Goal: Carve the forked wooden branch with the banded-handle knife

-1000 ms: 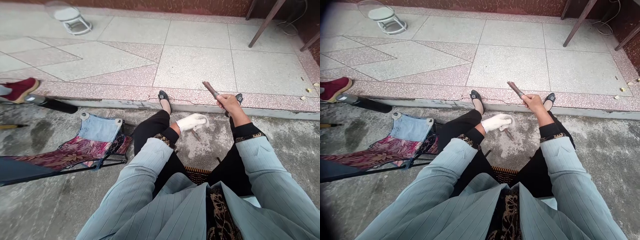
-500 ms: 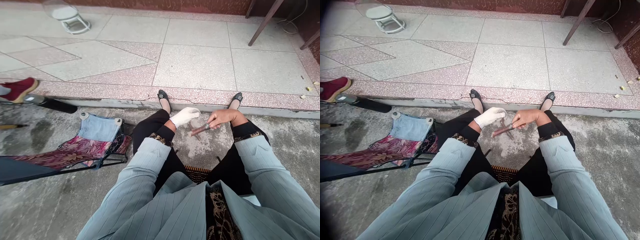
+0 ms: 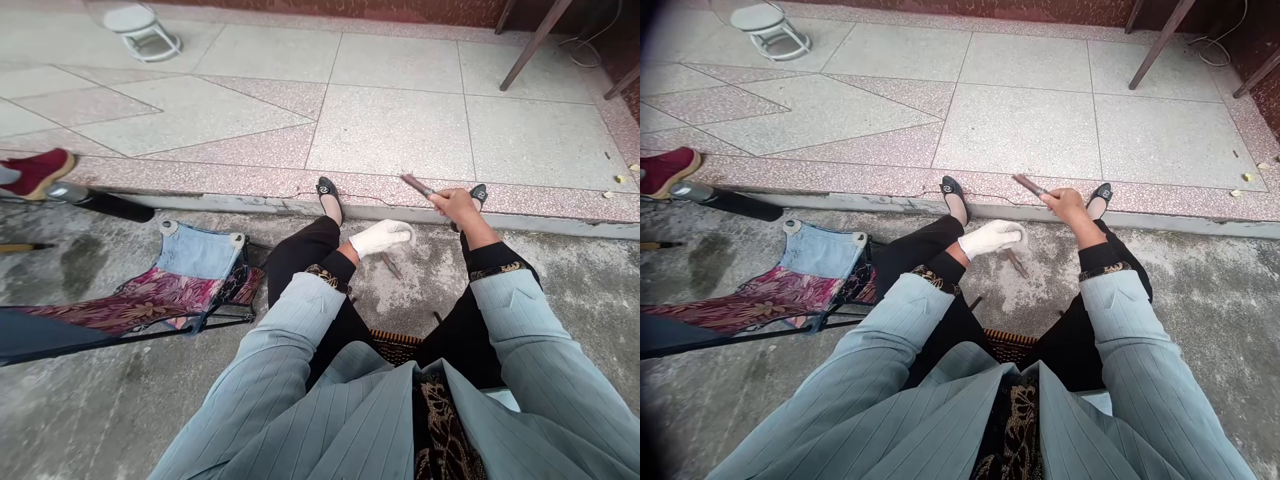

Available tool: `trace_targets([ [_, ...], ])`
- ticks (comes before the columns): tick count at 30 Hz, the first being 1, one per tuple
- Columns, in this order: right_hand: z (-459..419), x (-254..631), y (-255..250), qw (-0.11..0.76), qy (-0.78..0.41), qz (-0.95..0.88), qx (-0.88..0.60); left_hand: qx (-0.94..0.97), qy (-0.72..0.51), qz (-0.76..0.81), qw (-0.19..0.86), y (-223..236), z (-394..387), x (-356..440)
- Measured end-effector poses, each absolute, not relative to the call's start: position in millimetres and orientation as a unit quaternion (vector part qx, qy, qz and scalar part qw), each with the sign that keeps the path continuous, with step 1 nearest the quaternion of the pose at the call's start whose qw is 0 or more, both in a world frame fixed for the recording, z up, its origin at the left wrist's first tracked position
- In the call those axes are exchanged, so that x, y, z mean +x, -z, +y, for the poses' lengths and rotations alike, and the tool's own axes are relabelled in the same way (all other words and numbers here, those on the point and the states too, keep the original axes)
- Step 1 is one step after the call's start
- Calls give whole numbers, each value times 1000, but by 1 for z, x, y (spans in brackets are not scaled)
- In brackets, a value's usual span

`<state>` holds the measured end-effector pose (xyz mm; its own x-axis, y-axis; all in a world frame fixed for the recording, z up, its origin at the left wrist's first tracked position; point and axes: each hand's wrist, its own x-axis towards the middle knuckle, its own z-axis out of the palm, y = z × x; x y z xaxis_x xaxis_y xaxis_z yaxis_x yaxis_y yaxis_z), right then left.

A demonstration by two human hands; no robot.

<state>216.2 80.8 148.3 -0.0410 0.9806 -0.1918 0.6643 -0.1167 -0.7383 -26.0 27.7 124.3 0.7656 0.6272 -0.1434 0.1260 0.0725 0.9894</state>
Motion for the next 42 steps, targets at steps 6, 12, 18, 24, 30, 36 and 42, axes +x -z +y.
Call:
trace_targets([
  [6,69,205,-154,-153,-391,-725,-546,733,-171,354,556,-136,33,-42],
  [12,53,204,-179,-97,-656,-696,-277,668,-220,394,592,-132,38,-40],
  [18,56,217,-187,140,-613,-673,-389,578,-210,342,711,-112,30,-26],
  [24,64,215,-170,297,-556,-576,-521,542,-229,271,762,-113,22,-19],
  [30,79,220,-159,138,-273,-675,-671,681,-190,337,622,-126,23,-20],
  [36,66,206,-168,-188,-394,-703,-561,813,-136,436,361,-137,34,-39],
  [42,43,186,-179,-190,-619,-694,-315,820,-120,406,384,-136,31,-36],
])
